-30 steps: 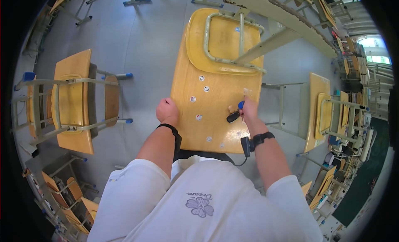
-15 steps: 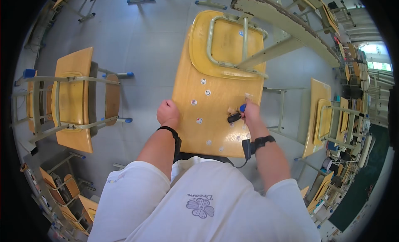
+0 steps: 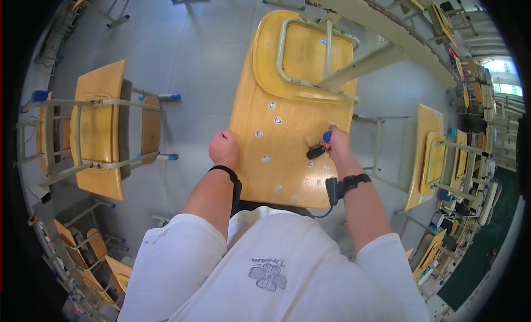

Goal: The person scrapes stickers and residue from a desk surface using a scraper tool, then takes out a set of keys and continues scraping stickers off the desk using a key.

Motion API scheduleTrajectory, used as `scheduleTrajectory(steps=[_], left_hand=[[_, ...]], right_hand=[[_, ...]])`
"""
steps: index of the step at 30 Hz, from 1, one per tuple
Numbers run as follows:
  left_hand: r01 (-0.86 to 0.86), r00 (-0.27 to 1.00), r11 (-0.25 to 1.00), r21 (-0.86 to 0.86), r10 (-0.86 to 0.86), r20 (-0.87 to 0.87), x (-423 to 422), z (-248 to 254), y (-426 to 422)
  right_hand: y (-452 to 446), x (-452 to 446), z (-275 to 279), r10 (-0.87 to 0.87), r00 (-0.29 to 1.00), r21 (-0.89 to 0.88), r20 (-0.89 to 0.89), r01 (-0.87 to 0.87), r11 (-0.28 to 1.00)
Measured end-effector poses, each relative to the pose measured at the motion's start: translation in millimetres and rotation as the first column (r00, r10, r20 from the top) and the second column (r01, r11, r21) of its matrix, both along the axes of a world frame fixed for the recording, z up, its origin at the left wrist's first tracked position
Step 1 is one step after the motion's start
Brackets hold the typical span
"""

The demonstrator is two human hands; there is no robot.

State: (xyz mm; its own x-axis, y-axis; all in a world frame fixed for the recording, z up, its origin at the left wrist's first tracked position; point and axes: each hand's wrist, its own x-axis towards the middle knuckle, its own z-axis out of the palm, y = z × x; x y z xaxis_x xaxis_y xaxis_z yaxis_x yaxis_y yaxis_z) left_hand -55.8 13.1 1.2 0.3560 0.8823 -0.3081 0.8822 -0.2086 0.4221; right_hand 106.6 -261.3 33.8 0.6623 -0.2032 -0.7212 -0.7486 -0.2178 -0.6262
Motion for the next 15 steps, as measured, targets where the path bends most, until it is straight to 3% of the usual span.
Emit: scheduleTrajectory(steps=[7,13,15], left_hand=[[-0.016,0.999,1.000,-0.021,0.015,-0.041,2,4,0],[-0.019,0.999,0.999,-0.036,0.020,0.027,2,6,-2],[0.009,1.000,1.000,0.011,-0.009,-0.005,1,3,0]], right_hand=[[-3,-5,5,0.035,0.999,0.047,-0.039,-0.033,0.998],[-2,-9,12,0.049,0.996,-0.036,-0.069,-0.051,0.998],[3,-2,5,0.038,0.999,-0.042,0.008,-0.037,0.998]])
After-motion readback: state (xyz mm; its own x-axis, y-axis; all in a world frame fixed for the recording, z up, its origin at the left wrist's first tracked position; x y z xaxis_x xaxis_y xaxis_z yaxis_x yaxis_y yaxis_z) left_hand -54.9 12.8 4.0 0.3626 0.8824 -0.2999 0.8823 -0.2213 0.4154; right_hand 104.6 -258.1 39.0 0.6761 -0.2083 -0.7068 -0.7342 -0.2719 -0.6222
